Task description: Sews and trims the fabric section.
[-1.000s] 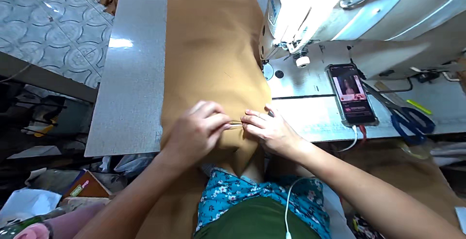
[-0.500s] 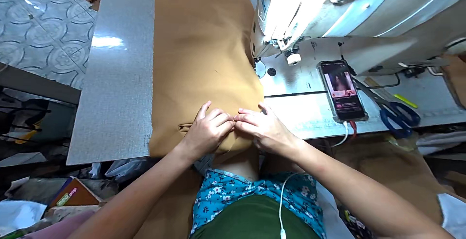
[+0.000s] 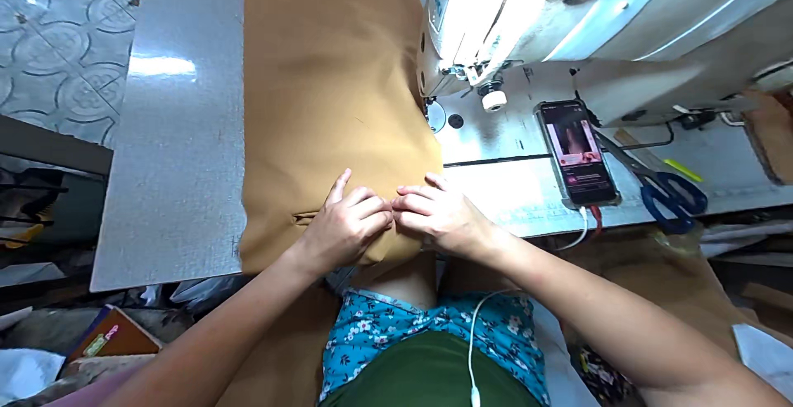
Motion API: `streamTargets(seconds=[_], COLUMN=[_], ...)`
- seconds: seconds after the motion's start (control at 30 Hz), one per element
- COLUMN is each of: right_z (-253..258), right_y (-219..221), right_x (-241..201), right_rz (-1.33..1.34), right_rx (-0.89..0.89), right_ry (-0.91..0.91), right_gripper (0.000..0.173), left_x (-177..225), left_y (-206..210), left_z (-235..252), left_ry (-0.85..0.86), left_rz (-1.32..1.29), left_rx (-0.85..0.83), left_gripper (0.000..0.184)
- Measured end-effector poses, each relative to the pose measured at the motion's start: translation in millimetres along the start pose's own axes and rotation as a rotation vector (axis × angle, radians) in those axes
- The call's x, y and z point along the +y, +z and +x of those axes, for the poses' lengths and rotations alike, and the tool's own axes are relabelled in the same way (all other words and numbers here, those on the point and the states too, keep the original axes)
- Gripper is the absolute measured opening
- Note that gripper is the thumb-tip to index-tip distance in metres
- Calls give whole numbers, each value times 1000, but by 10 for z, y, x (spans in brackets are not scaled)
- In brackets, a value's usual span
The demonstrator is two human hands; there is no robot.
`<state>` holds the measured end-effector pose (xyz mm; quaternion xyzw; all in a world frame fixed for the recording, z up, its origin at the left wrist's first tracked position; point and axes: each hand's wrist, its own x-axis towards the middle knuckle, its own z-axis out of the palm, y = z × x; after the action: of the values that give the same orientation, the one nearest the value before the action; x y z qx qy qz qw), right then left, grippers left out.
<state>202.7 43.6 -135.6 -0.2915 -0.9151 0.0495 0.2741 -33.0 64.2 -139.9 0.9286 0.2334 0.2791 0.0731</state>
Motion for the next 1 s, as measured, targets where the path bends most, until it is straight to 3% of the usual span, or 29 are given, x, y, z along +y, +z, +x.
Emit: streamTargets(seconds=[0.17, 0.3, 0.37, 0.57, 0.77, 1.0], right_z=[-103, -168, -218, -341, -304, -271], right_y=[22, -27, -38, 21, 4, 29], right_x=[-42, -256, -345, -413, -368, -324], right_rz=[-6, -167, -114, -125, -182, -144], right_rx=[27, 245, 271, 82, 43, 81], right_ry=[86, 515, 663, 346, 284, 211], right_gripper=[26, 13, 25, 27, 24, 26], left_x=[12, 19, 24, 11, -3, 43], left_y=[5, 8, 14, 10, 17, -9], left_z=[4, 15, 11, 17, 27, 66], left_ry=[-53, -34, -4, 16, -34, -15], left_rz=[-23, -9, 13, -31, -130, 8], left_rx=[-10, -19, -10, -21, 12, -35], left_gripper=[18, 18, 17, 18, 19, 17])
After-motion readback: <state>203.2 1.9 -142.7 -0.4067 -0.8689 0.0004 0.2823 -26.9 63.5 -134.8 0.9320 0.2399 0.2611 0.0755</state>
